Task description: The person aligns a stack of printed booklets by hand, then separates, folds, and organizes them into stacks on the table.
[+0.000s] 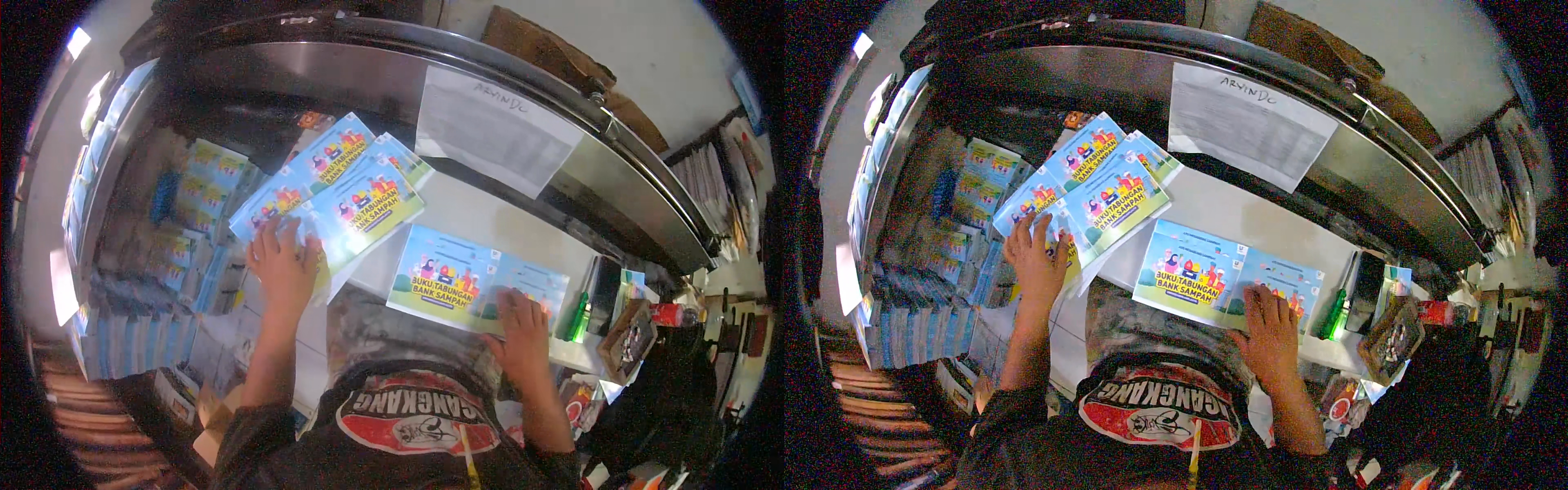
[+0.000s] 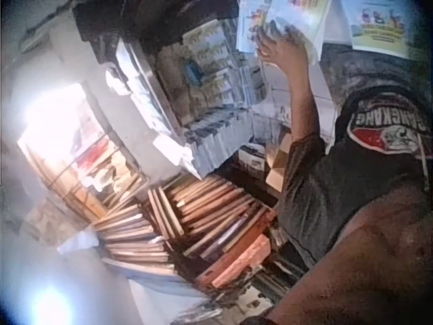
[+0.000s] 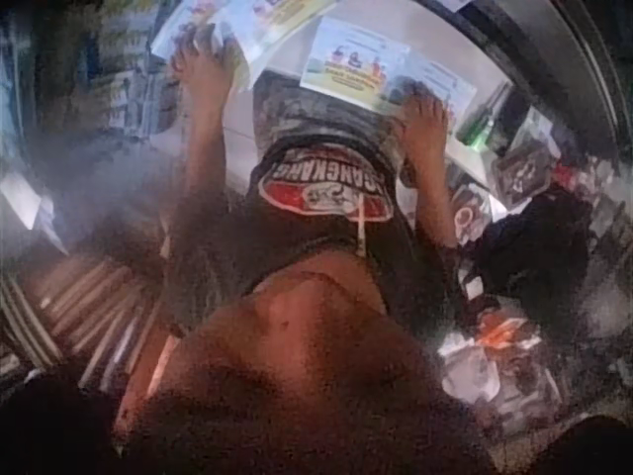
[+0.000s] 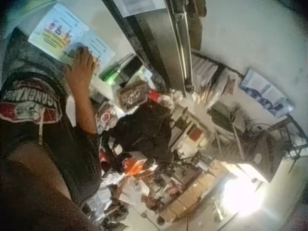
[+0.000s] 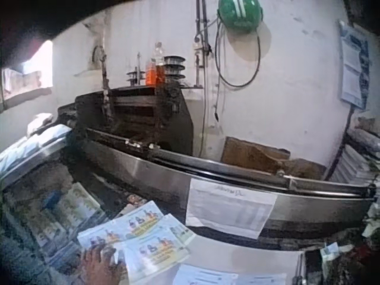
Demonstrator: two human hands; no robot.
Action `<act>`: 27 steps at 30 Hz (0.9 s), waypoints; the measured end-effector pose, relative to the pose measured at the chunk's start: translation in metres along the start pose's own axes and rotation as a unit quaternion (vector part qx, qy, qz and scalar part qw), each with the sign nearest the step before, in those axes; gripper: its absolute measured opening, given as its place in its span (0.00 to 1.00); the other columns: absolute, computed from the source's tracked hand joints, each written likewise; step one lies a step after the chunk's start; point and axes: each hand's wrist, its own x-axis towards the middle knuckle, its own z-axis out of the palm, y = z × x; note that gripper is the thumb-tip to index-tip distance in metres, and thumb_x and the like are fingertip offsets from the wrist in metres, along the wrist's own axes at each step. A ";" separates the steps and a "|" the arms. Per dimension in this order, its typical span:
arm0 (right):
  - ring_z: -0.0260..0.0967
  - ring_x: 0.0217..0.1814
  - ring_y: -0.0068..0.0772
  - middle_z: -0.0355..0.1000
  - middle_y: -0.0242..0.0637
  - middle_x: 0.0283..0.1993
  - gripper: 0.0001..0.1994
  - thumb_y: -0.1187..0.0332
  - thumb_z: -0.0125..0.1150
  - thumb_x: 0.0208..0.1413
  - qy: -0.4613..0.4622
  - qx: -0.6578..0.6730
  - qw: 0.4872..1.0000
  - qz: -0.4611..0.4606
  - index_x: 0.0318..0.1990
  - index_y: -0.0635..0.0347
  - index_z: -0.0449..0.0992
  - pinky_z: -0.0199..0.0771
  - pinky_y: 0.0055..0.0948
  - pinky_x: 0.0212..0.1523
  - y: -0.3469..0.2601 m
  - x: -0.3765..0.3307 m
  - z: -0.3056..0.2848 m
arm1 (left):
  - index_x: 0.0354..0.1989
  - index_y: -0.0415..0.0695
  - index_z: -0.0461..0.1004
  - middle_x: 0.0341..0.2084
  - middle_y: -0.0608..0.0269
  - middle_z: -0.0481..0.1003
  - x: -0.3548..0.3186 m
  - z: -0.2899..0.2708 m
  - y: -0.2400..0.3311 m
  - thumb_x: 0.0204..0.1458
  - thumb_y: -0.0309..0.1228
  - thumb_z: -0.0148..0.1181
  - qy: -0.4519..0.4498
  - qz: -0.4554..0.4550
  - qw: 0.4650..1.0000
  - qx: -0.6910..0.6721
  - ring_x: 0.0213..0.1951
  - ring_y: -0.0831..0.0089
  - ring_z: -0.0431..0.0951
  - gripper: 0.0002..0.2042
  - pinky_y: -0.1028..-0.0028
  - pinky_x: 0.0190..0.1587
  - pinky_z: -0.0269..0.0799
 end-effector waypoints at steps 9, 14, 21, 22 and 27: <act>0.66 0.55 0.50 0.68 0.47 0.55 0.30 0.60 0.70 0.40 -0.113 0.094 0.989 -0.020 0.53 0.58 0.71 0.68 0.43 0.55 0.027 0.035 -0.029 | 0.52 0.48 0.70 0.57 0.54 0.64 -0.002 -0.005 0.028 0.48 0.37 0.62 -0.037 -0.002 0.994 -0.104 0.63 0.52 0.57 0.21 0.48 0.63 0.42; 0.70 0.49 0.49 0.74 0.43 0.47 0.15 0.66 0.49 0.57 -0.154 -0.014 0.983 -0.098 0.51 0.51 0.74 0.70 0.45 0.51 0.052 0.069 -0.079 | 0.51 0.45 0.71 0.57 0.52 0.64 -0.025 -0.010 0.028 0.47 0.36 0.63 0.004 -0.007 0.988 -0.151 0.61 0.52 0.59 0.22 0.50 0.63 0.42; 0.64 0.61 0.45 0.68 0.46 0.58 0.17 0.76 0.47 0.58 0.424 -0.196 0.881 -0.077 0.54 0.62 0.72 0.62 0.36 0.61 0.041 0.197 -0.234 | 0.48 0.52 0.74 0.51 0.57 0.69 -0.072 -0.012 0.032 0.43 0.32 0.64 -0.021 0.017 0.963 -0.267 0.54 0.55 0.66 0.20 0.54 0.56 0.52; 0.64 0.58 0.48 0.68 0.48 0.56 0.16 0.74 0.49 0.54 0.430 -0.210 0.873 -0.092 0.51 0.62 0.73 0.63 0.39 0.59 0.025 0.232 -0.229 | 0.48 0.52 0.74 0.51 0.57 0.69 -0.075 -0.013 0.034 0.43 0.32 0.64 -0.018 0.017 0.962 -0.271 0.54 0.55 0.66 0.20 0.54 0.56 0.52; 0.68 0.49 0.50 0.71 0.49 0.48 0.14 0.68 0.54 0.50 0.358 -0.186 0.910 -0.094 0.43 0.60 0.77 0.68 0.48 0.51 -0.007 0.375 -0.125 | 0.45 0.53 0.75 0.50 0.60 0.71 -0.067 -0.024 0.044 0.38 0.28 0.67 -0.040 0.054 0.951 -0.303 0.52 0.59 0.68 0.21 0.60 0.54 0.55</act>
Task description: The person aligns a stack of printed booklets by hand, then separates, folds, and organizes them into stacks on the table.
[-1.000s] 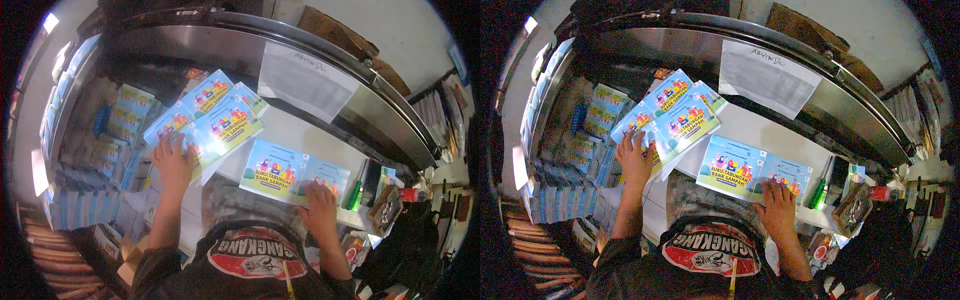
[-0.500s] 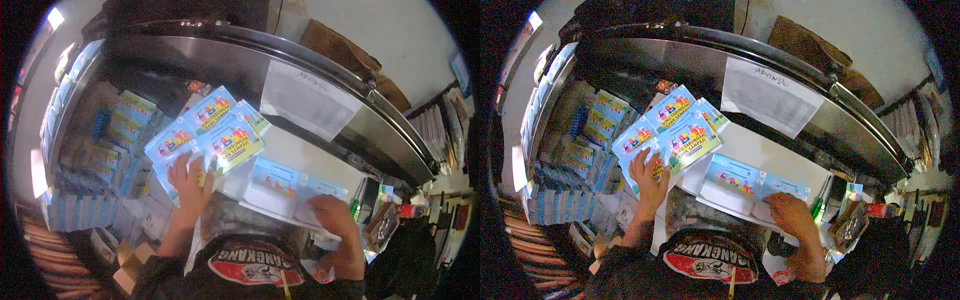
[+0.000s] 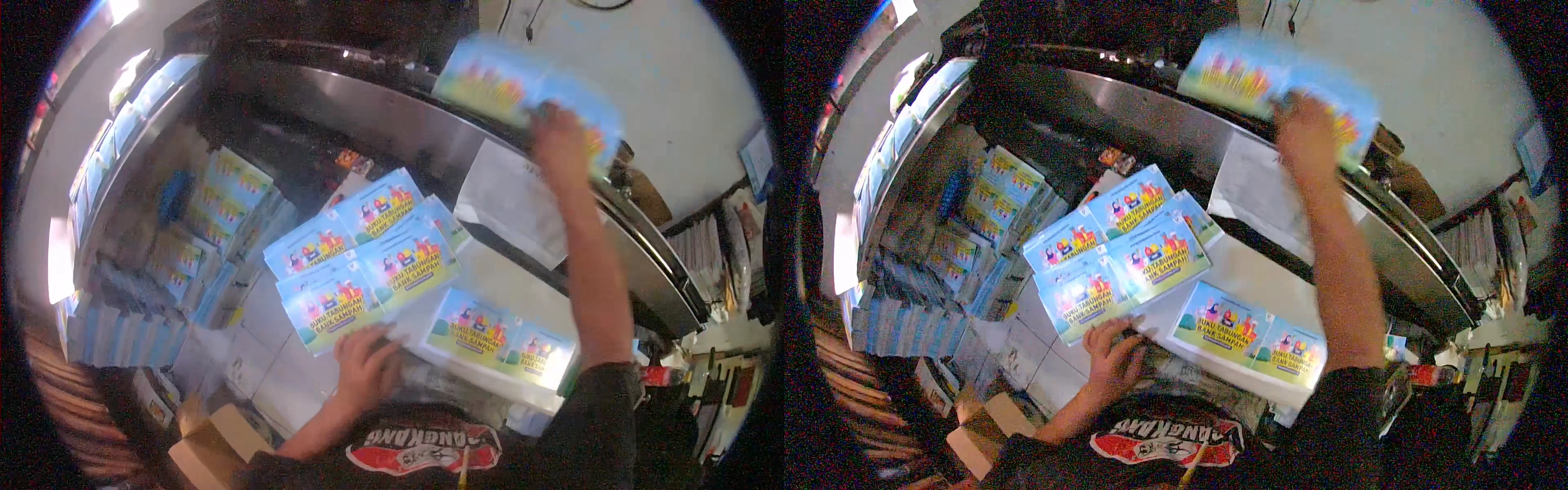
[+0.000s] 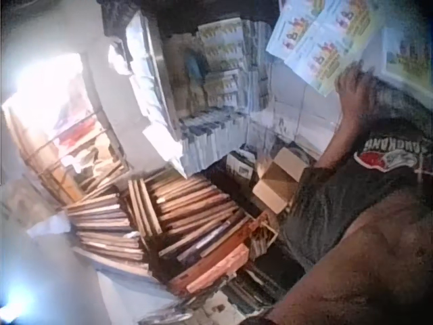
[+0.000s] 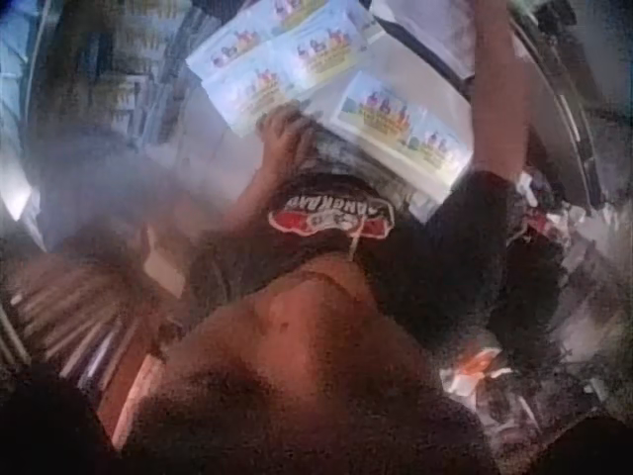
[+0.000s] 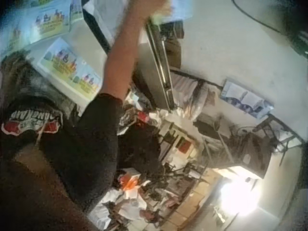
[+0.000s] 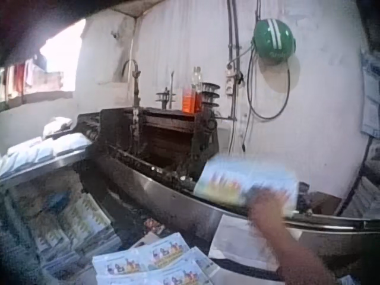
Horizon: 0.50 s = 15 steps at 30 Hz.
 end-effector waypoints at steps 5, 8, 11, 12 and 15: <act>0.65 0.55 0.46 0.69 0.43 0.51 0.15 0.63 0.57 0.53 -0.017 0.073 0.986 -0.152 0.47 0.55 0.77 0.64 0.49 0.55 -0.056 -0.032 0.040 | 0.41 0.50 0.75 0.48 0.60 0.73 -0.022 -0.010 -0.016 0.37 0.27 0.67 0.015 -0.051 0.998 0.017 0.52 0.59 0.70 0.18 0.57 0.56 0.54; 0.63 0.57 0.45 0.69 0.42 0.52 0.18 0.60 0.61 0.51 -0.052 0.148 0.985 -0.072 0.49 0.54 0.76 0.62 0.50 0.57 -0.064 -0.016 0.037 | 0.40 0.49 0.75 0.48 0.60 0.73 -0.032 -0.019 -0.017 0.38 0.27 0.66 0.013 -0.081 0.996 0.017 0.51 0.59 0.70 0.17 0.54 0.57 0.52; 0.64 0.59 0.46 0.70 0.43 0.53 0.23 0.54 0.60 0.52 0.058 0.023 0.997 0.046 0.53 0.53 0.73 0.61 0.51 0.58 -0.050 0.009 0.048 | 0.41 0.49 0.74 0.47 0.60 0.73 -0.037 -0.023 -0.020 0.39 0.26 0.66 0.016 -0.089 0.996 0.024 0.51 0.59 0.71 0.17 0.54 0.56 0.52; 0.65 0.58 0.47 0.70 0.45 0.53 0.24 0.51 0.57 0.54 -0.032 0.022 0.997 0.061 0.54 0.53 0.72 0.60 0.52 0.59 -0.048 0.016 0.048 | 0.41 0.48 0.74 0.47 0.60 0.73 -0.040 -0.026 -0.021 0.39 0.26 0.65 0.015 -0.092 0.995 0.024 0.51 0.59 0.71 0.17 0.54 0.56 0.52; 0.69 0.55 0.48 0.73 0.47 0.50 0.26 0.45 0.51 0.57 -0.135 0.041 0.989 0.048 0.52 0.56 0.72 0.60 0.56 0.58 -0.044 0.029 0.055 | 0.41 0.48 0.74 0.47 0.61 0.73 -0.033 -0.019 -0.020 0.39 0.25 0.65 0.012 -0.091 0.996 0.003 0.51 0.60 0.71 0.17 0.54 0.55 0.53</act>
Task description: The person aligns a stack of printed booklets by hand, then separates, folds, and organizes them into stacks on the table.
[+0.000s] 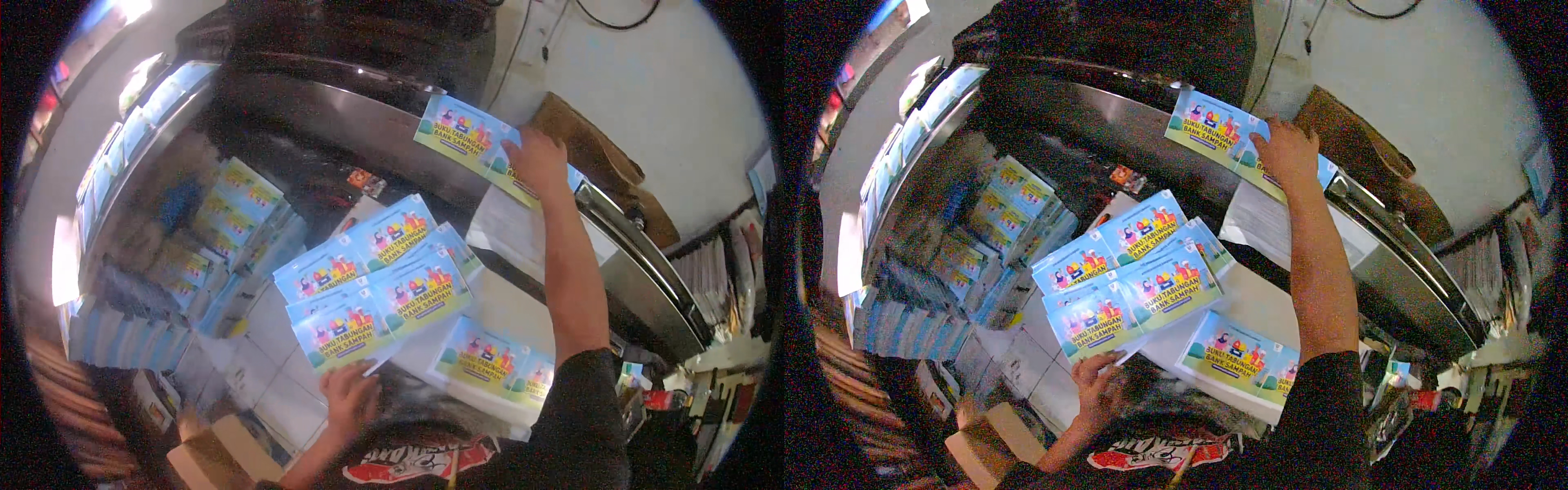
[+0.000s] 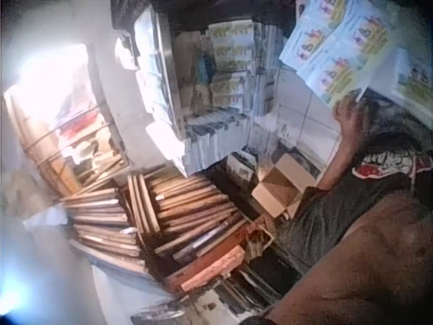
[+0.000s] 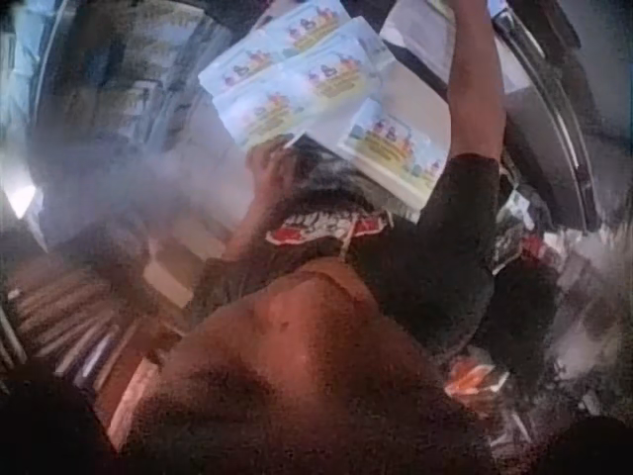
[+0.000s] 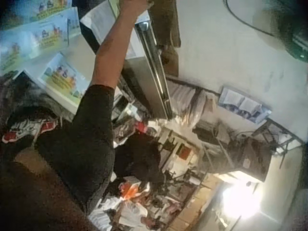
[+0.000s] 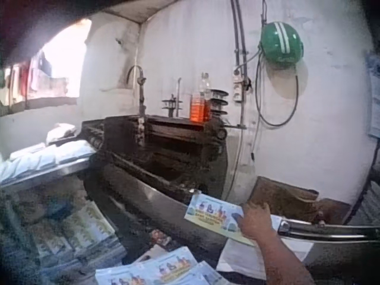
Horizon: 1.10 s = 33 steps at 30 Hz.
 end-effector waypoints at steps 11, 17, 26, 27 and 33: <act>0.69 0.56 0.45 0.70 0.44 0.54 0.29 0.43 0.58 0.50 -0.062 0.051 0.997 0.002 0.52 0.55 0.71 0.60 0.56 0.57 -0.031 0.017 0.005 | 0.41 0.49 0.74 0.46 0.59 0.73 0.004 -0.014 -0.005 0.39 0.24 0.64 -0.002 0.000 0.999 0.041 0.49 0.61 0.71 0.17 0.56 0.56 0.52; 0.61 0.65 0.45 0.66 0.45 0.60 0.35 0.47 0.61 0.50 0.009 -0.083 0.996 0.016 0.62 0.57 0.63 0.43 0.63 0.67 0.059 -0.082 -0.053 | 0.40 0.44 0.74 0.44 0.54 0.74 0.029 -0.003 0.003 0.45 0.25 0.61 0.019 0.052 0.998 0.014 0.50 0.58 0.72 0.12 0.55 0.59 0.52; 0.53 0.67 0.49 0.54 0.48 0.67 0.37 0.48 0.62 0.48 -0.303 0.124 0.941 -0.079 0.62 0.60 0.63 0.56 0.47 0.65 0.001 -0.386 -0.107 | 0.40 0.42 0.74 0.45 0.54 0.72 0.060 0.022 0.038 0.45 0.24 0.59 -0.011 0.133 0.990 -0.051 0.50 0.57 0.69 0.12 0.57 0.57 0.53; 0.54 0.67 0.49 0.55 0.48 0.66 0.37 0.48 0.62 0.47 -0.293 0.150 0.941 -0.075 0.61 0.61 0.63 0.56 0.49 0.64 0.005 -0.393 -0.106 | 0.40 0.42 0.74 0.45 0.54 0.72 0.061 0.024 0.042 0.45 0.24 0.59 -0.008 0.128 0.990 -0.050 0.50 0.56 0.69 0.11 0.57 0.57 0.54; 0.55 0.66 0.50 0.56 0.47 0.66 0.35 0.49 0.62 0.48 -0.213 0.109 0.970 -0.031 0.60 0.60 0.65 0.63 0.50 0.60 0.023 -0.409 -0.115 | 0.41 0.41 0.74 0.46 0.54 0.72 0.056 0.034 0.050 0.48 0.25 0.59 -0.026 0.123 0.990 -0.067 0.49 0.55 0.69 0.11 0.56 0.57 0.56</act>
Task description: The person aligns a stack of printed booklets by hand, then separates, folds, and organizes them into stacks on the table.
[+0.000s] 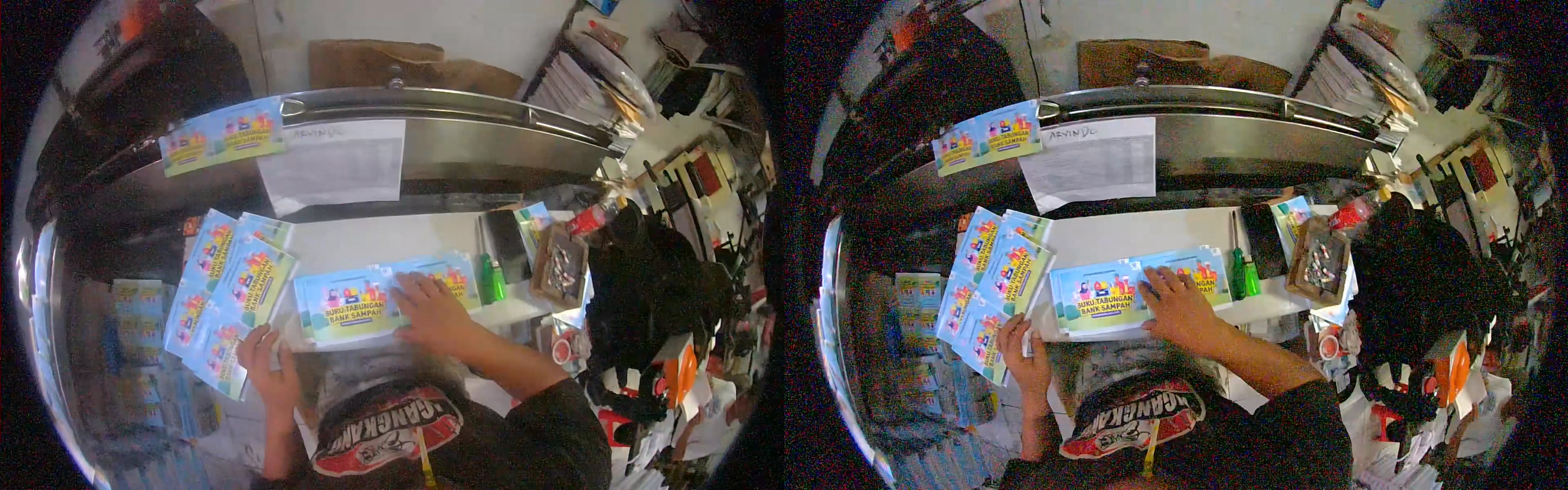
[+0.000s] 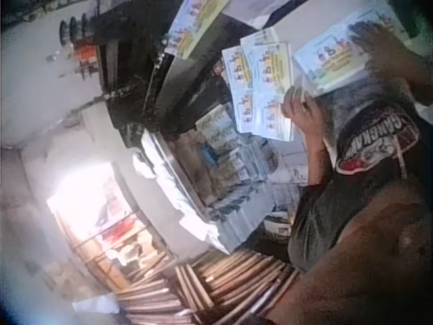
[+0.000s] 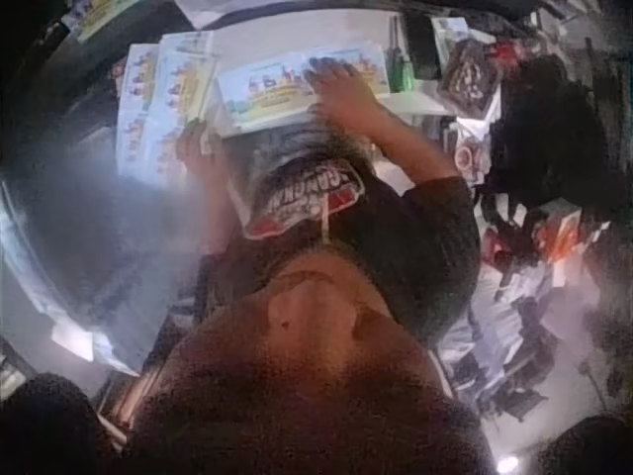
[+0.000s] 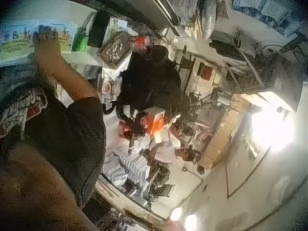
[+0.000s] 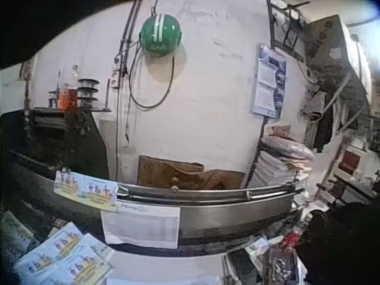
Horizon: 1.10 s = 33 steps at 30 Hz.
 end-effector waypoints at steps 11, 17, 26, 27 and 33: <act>0.62 0.63 0.48 0.64 0.47 0.61 0.26 0.59 0.57 0.53 -0.160 0.103 0.981 -0.048 0.59 0.57 0.66 0.67 0.44 0.59 0.033 0.005 -0.016 | 0.40 0.43 0.75 0.41 0.56 0.73 -0.045 0.009 -0.005 0.48 0.28 0.59 -0.042 -0.040 0.998 0.007 0.46 0.56 0.71 0.10 0.59 0.54 0.59; 0.73 0.40 0.40 0.76 0.45 0.39 0.14 0.67 0.53 0.56 -0.125 0.031 0.987 0.101 0.48 0.59 0.75 0.73 0.35 0.41 0.092 0.062 -0.123 | 0.39 0.43 0.75 0.40 0.57 0.74 -0.076 0.009 -0.020 0.47 0.26 0.60 -0.104 -0.017 0.994 -0.019 0.44 0.56 0.72 0.10 0.58 0.50 0.64; 0.59 0.67 0.43 0.63 0.45 0.64 0.26 0.80 0.41 0.56 0.479 -0.270 0.831 -0.084 0.62 0.53 0.66 0.57 0.37 0.66 0.095 0.286 -0.188 | 0.49 0.45 0.72 0.43 0.50 0.71 -0.128 0.046 -0.051 0.50 0.29 0.58 -0.221 -0.139 0.961 -0.089 0.47 0.51 0.70 0.16 0.57 0.52 0.65; 0.58 0.68 0.43 0.61 0.42 0.66 0.29 0.82 0.43 0.51 0.426 -0.305 0.851 -0.031 0.62 0.51 0.66 0.55 0.40 0.67 0.103 0.300 -0.165 | 0.49 0.45 0.72 0.43 0.50 0.71 -0.123 0.051 -0.049 0.50 0.29 0.58 -0.211 -0.137 0.964 -0.092 0.47 0.51 0.70 0.16 0.57 0.52 0.65; 0.58 0.66 0.50 0.63 0.49 0.63 0.22 0.77 0.48 0.53 0.181 -0.204 0.961 -0.055 0.57 0.61 0.69 0.58 0.45 0.65 0.048 0.287 -0.049 | 0.47 0.44 0.72 0.43 0.49 0.72 -0.116 0.052 -0.053 0.49 0.31 0.58 -0.213 -0.094 0.969 -0.085 0.45 0.51 0.73 0.16 0.56 0.47 0.68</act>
